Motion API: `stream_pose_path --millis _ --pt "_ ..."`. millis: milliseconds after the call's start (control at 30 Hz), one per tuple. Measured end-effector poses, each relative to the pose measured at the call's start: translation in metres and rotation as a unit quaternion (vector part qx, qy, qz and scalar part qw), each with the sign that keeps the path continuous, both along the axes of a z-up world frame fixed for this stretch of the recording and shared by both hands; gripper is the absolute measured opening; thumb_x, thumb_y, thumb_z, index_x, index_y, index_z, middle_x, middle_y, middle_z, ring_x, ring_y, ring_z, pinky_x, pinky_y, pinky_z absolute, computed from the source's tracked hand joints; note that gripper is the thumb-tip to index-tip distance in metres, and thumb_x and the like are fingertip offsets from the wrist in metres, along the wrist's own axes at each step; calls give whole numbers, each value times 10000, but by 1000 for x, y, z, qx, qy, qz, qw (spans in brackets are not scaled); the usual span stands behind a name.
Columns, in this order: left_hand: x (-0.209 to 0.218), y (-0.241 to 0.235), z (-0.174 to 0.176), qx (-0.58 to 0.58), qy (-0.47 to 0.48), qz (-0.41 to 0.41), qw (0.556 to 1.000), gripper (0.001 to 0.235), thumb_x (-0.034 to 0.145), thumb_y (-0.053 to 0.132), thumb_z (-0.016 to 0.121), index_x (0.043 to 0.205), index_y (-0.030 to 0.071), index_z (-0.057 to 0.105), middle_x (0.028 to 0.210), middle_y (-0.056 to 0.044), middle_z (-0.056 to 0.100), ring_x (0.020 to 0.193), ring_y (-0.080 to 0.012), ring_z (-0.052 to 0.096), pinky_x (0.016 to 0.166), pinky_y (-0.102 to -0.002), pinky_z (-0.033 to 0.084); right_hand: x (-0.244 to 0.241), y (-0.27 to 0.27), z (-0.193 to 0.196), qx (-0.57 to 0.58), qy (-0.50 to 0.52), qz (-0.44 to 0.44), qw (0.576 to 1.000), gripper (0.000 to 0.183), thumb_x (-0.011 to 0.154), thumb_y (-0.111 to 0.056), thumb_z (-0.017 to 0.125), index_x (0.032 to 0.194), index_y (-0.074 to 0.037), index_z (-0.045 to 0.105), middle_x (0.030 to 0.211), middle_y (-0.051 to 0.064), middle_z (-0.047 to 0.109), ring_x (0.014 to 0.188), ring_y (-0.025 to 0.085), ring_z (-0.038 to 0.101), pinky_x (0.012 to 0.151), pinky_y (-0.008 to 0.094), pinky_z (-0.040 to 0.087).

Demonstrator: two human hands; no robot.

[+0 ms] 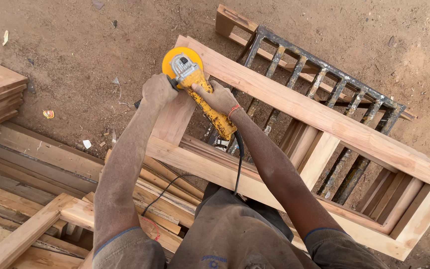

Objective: The person uses an angle grinder with a sanding disc to smooth the surfaces of a wooden frame. The person moves the tool along the frame's edges and corners, then flips the frame to sand the opposite side.

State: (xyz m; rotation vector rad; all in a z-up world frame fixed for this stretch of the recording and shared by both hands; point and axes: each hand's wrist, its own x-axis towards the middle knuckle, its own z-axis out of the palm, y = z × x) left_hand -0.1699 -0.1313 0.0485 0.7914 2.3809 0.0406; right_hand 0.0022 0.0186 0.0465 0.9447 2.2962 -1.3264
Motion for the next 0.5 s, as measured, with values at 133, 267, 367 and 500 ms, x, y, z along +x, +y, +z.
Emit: stream_pose_path --millis 133,267,367,500 --pt "-25 40 -20 22 20 -38 999 365 846 391 737 960 46 781 925 -176 770 887 -316 764 781 -445 606 -14 29 5 -73 -46 -72 994 1089 750 -856 443 1342 44 600 1070 277 782 978 329 810 842 456 642" --pt "-9 30 -24 -3 -7 -15 1000 432 859 432 748 989 21 762 926 -195 769 886 -327 761 778 -434 605 3 27 9 -36 21 -43 998 1087 784 -879 460 1373 24 598 1094 275 754 1033 331 750 899 459 569" --pt "18 -10 -12 18 11 -16 1000 456 821 457 773 1030 51 760 912 -198 761 889 -346 747 773 -452 593 25 -5 8 -20 13 3 1000 1137 844 -883 453 1445 81 491 1119 320 708 1092 378 714 938 458 565" --pt "45 -36 0 33 57 -83 994 340 839 423 738 1036 152 799 870 -177 772 863 -355 752 832 -502 558 49 -31 11 -48 -20 -9 999 1138 798 -884 450 1440 54 507 1126 309 712 1108 391 710 975 461 546"
